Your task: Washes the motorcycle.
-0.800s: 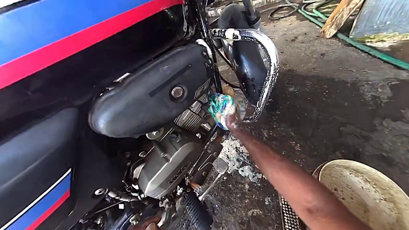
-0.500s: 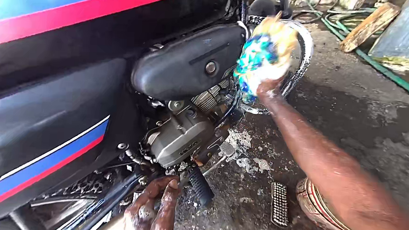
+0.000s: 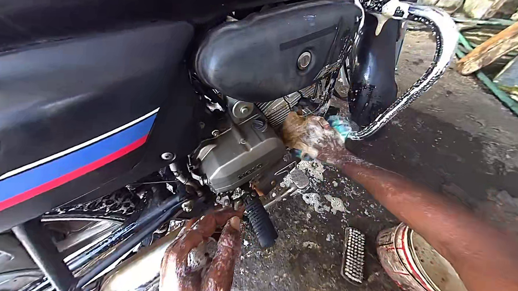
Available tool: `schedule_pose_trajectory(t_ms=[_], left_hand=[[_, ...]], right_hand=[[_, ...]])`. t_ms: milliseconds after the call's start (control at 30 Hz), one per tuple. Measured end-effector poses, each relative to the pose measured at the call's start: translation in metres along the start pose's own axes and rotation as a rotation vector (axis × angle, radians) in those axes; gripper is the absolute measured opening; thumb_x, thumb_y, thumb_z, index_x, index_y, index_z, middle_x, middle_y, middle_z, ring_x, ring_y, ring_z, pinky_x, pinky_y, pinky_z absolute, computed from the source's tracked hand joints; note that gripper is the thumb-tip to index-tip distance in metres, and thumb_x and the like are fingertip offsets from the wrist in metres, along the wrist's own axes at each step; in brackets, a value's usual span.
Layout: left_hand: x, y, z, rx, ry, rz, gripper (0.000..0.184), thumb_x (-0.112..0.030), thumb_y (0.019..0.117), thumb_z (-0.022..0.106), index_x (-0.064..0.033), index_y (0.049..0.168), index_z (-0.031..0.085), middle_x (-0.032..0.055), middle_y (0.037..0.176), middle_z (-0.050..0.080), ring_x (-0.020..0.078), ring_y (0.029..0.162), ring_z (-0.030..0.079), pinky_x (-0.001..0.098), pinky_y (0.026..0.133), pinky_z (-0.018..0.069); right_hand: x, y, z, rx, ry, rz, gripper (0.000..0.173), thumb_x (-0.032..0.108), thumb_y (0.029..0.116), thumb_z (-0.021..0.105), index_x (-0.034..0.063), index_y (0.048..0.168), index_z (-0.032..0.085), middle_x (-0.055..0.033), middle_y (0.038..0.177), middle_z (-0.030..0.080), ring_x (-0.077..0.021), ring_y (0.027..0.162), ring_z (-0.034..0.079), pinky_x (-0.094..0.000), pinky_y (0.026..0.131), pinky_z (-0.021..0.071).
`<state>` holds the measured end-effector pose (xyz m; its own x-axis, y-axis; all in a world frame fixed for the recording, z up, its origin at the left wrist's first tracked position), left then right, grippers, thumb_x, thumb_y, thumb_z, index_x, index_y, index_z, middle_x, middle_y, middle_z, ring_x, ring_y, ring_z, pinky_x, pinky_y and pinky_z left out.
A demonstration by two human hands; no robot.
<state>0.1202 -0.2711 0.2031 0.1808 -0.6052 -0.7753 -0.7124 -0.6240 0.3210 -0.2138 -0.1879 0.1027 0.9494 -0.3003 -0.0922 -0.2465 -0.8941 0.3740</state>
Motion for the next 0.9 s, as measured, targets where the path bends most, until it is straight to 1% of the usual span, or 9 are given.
schedule_pose_trajectory(t_ms=[133,200,300,467,567,633,700,767,900], left_hand=[[-0.005,0.007,0.005,0.006,-0.118,-0.014,0.023,-0.011,0.0967,0.055,0.005,0.097,0.071,-0.0018,0.085,0.071,-0.005,0.076,0.065,0.0147,0.07,0.0552],[-0.004,0.007,0.005,0.014,-0.089,-0.017,0.024,-0.013,0.0973,0.057,0.0059,0.095,0.071,-0.0004,0.083,0.07,-0.0043,0.075,0.064,0.0154,0.07,0.055],[-0.005,0.005,0.006,0.032,-0.021,-0.01,0.03,-0.019,0.099,0.057,0.0063,0.093,0.072,0.0042,0.081,0.069,0.0004,0.076,0.062,0.0196,0.074,0.0532],[-0.006,0.008,0.009,0.041,-0.061,0.043,0.031,-0.018,0.1014,0.057,0.0092,0.093,0.071,0.0056,0.085,0.071,0.0001,0.078,0.061,0.021,0.077,0.0511],[-0.007,0.01,0.01,0.025,-0.062,0.031,0.024,-0.013,0.0995,0.056,0.0062,0.092,0.068,-0.0054,0.08,0.066,-0.0067,0.072,0.059,0.0149,0.068,0.052],[-0.011,0.009,0.008,0.038,0.023,0.009,0.026,-0.014,0.0985,0.057,0.0085,0.092,0.069,-0.0013,0.078,0.066,-0.0052,0.069,0.058,0.0151,0.066,0.0509],[-0.011,0.007,0.006,0.052,0.069,0.013,0.03,-0.017,0.0994,0.057,0.0095,0.092,0.069,0.0033,0.078,0.067,-0.0021,0.071,0.059,0.0172,0.067,0.0502],[-0.009,0.007,0.006,0.044,0.042,0.014,0.03,-0.017,0.0996,0.057,0.0086,0.091,0.069,0.002,0.078,0.068,-0.0029,0.071,0.06,0.0171,0.067,0.0511],[-0.008,0.012,0.008,0.049,-0.107,-0.01,0.02,-0.01,0.1004,0.052,0.0012,0.095,0.067,-0.0143,0.081,0.067,-0.0101,0.067,0.059,0.0125,0.062,0.0519]], right_hand=[[0.024,0.018,0.018,0.361,0.287,-0.051,0.045,0.023,0.0941,0.071,-0.005,0.128,0.066,-0.0322,0.139,0.057,-0.0513,0.139,0.045,-0.0645,0.118,0.0281],[0.019,0.034,0.014,0.419,0.23,-0.151,0.036,0.024,0.0919,0.073,-0.0013,0.118,0.072,-0.0275,0.125,0.067,-0.0481,0.126,0.057,-0.0642,0.109,0.0398],[0.019,0.056,0.002,0.68,0.241,0.113,0.043,0.028,0.098,0.066,-0.0044,0.126,0.066,-0.029,0.136,0.059,-0.0466,0.135,0.049,-0.0642,0.112,0.0355],[0.002,0.079,0.033,0.73,0.216,0.152,0.043,0.035,0.0892,0.077,-0.0037,0.107,0.072,-0.0267,0.121,0.066,-0.0447,0.124,0.058,-0.0645,0.104,0.0421],[0.003,0.073,0.044,0.705,0.226,0.156,0.047,0.035,0.0936,0.073,-0.0055,0.117,0.069,-0.0285,0.132,0.061,-0.0455,0.133,0.052,-0.0626,0.112,0.0369],[0.014,0.054,0.023,0.62,0.318,0.145,0.053,0.03,0.0995,0.065,-0.0091,0.134,0.059,-0.0313,0.149,0.049,-0.0465,0.146,0.038,-0.0598,0.121,0.0256],[0.023,0.034,0.005,0.511,0.334,0.051,0.058,0.037,0.1002,0.063,-0.0048,0.139,0.057,-0.0302,0.144,0.054,-0.0459,0.141,0.045,-0.0597,0.118,0.0309],[0.023,0.03,0.001,0.617,0.299,0.014,0.053,0.035,0.1013,0.062,-0.0041,0.137,0.059,-0.0303,0.138,0.058,-0.047,0.136,0.049,-0.0613,0.116,0.0324],[0.014,0.065,0.016,0.66,0.27,0.119,0.044,0.03,0.0968,0.068,-0.0076,0.121,0.067,-0.0296,0.134,0.06,-0.0462,0.134,0.05,-0.0633,0.111,0.0366]])
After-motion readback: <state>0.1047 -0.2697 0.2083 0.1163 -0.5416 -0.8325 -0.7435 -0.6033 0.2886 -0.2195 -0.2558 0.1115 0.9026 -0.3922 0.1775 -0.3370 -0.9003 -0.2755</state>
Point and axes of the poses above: each hand's wrist, its own y-axis towards the middle knuckle, its own z-axis out of the palm, x = y × z, the point moved 4 cm from there along y, towards the middle knuckle
